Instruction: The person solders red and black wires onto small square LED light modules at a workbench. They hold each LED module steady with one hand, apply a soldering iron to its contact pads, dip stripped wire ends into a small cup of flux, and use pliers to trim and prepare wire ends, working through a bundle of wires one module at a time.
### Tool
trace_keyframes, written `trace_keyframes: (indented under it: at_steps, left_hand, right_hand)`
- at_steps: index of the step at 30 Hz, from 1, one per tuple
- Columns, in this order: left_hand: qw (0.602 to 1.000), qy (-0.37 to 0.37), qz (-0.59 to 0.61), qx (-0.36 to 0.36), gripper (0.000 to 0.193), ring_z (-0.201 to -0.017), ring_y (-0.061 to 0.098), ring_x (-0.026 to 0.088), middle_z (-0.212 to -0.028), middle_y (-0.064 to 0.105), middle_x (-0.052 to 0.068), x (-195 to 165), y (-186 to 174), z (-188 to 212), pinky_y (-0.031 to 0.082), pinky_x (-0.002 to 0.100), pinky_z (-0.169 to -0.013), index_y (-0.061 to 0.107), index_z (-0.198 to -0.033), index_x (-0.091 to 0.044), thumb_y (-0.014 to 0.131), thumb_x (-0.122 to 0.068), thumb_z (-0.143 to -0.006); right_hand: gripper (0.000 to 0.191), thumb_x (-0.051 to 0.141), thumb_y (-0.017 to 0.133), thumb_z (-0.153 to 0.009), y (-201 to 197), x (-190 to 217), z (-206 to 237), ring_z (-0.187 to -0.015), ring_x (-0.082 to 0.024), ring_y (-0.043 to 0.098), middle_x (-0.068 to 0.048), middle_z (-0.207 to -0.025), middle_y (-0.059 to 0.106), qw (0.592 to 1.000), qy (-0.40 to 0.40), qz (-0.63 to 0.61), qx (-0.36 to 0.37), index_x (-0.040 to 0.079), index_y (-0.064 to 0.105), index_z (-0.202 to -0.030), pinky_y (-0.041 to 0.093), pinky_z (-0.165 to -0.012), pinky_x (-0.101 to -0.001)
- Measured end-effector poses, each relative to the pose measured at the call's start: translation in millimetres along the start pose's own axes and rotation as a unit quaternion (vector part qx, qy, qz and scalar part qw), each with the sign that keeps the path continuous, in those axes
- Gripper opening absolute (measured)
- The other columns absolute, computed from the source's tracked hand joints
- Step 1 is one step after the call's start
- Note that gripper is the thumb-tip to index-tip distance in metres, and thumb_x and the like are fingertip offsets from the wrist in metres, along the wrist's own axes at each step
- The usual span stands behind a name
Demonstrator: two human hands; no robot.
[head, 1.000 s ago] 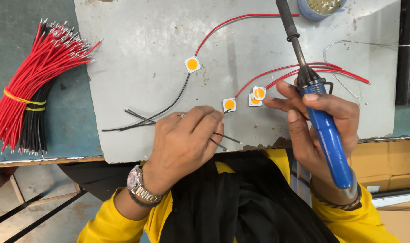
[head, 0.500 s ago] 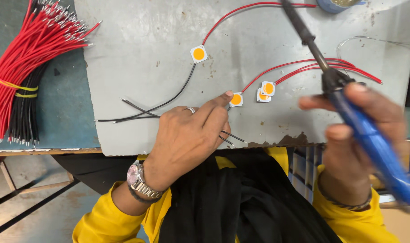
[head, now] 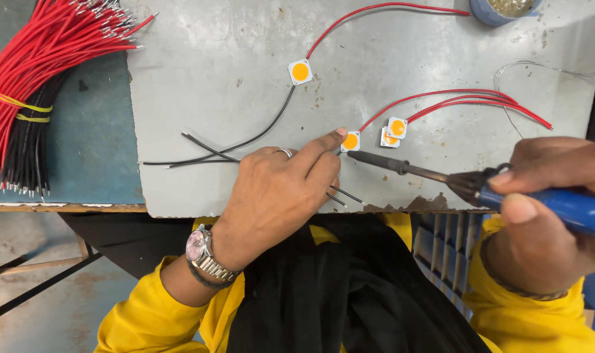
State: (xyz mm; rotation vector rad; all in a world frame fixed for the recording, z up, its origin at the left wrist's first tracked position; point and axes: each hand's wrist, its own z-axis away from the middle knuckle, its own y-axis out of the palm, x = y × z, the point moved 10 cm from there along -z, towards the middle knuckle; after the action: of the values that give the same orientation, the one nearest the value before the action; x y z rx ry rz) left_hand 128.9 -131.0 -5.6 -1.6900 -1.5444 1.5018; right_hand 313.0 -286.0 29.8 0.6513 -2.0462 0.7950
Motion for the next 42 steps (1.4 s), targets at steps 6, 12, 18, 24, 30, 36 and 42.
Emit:
trace_keyframes:
  at_steps: [6,12,18,24,30,36,42]
  left_hand:
    - [1.0,-0.001,0.003,-0.004,0.018,-0.05,0.053,0.019,-0.13,0.07,0.004,1,0,1,0.047,0.034,-0.054,0.06,-0.09,-0.007,0.074,-0.016,-0.084]
    - [1.0,-0.001,0.009,-0.004,0.017,-0.05,0.054,0.019,-0.13,0.07,0.005,2,0,1,0.047,0.033,-0.054,0.06,-0.089,-0.007,0.074,-0.016,-0.086]
    - [1.0,-0.003,-0.006,-0.002,0.016,-0.051,0.055,0.019,-0.129,0.07,0.004,1,0,0,0.048,0.034,-0.054,0.061,-0.091,-0.007,0.073,-0.016,-0.085]
    - [1.0,-0.002,-0.006,0.001,0.019,-0.054,0.057,0.019,-0.128,0.07,0.004,0,-1,-1,0.048,0.035,-0.054,0.062,-0.091,-0.007,0.075,-0.019,-0.083]
    - [1.0,-0.008,-0.002,-0.006,0.019,-0.053,0.058,0.019,-0.127,0.07,0.003,1,-1,0,0.049,0.034,-0.053,0.062,-0.091,-0.006,0.075,-0.018,-0.083]
    - [1.0,-0.006,-0.009,-0.013,0.02,-0.053,0.056,0.019,-0.126,0.07,0.003,1,-3,0,0.048,0.034,-0.053,0.062,-0.091,-0.006,0.075,-0.019,-0.084]
    - [1.0,-0.011,-0.015,-0.02,0.015,-0.049,0.052,0.019,-0.124,0.073,0.001,0,-8,-1,0.046,0.034,-0.053,0.06,-0.085,-0.007,0.073,-0.014,-0.085]
  right_hand:
    - [0.024,0.013,0.073,-0.101,29,22,-24,-0.055,-0.013,0.05,-0.009,-0.07,0.059,0.997,0.024,0.017,0.072,-0.006,0.06,-0.094,0.036,-0.051,-0.021]
    - [0.018,0.013,0.068,-0.095,49,42,-42,-0.05,-0.011,0.051,-0.011,-0.071,0.063,0.988,-0.002,0.067,0.143,-0.003,0.059,-0.093,0.037,-0.048,-0.0206]
    - [0.014,0.013,0.07,-0.088,66,55,-52,-0.052,-0.013,0.052,-0.006,-0.063,0.06,0.969,-0.022,0.121,0.212,0.0,0.066,-0.087,0.037,-0.045,-0.0225]
    - [0.013,0.014,0.071,-0.092,72,63,-52,-0.048,-0.012,0.053,-0.005,-0.064,0.057,0.959,-0.038,0.148,0.238,0.002,0.068,-0.09,0.036,-0.047,-0.0235]
    - [0.016,0.012,0.067,-0.097,27,33,-26,-0.056,-0.016,0.05,-0.009,-0.07,0.059,0.988,-0.04,0.099,0.109,-0.003,0.064,-0.095,0.036,-0.052,-0.0263]
    - [0.014,0.005,0.05,-0.114,-57,-29,1,-0.076,-0.019,0.05,-0.018,-0.106,0.063,0.983,-0.092,0.158,0.008,-0.006,0.059,-0.113,0.038,-0.063,-0.0275]
    - [0.016,0.005,0.05,-0.116,-136,-98,-1,-0.076,-0.017,0.049,-0.017,-0.107,0.063,0.96,0.075,0.253,-0.09,-0.007,0.06,-0.116,0.036,-0.064,-0.0256]
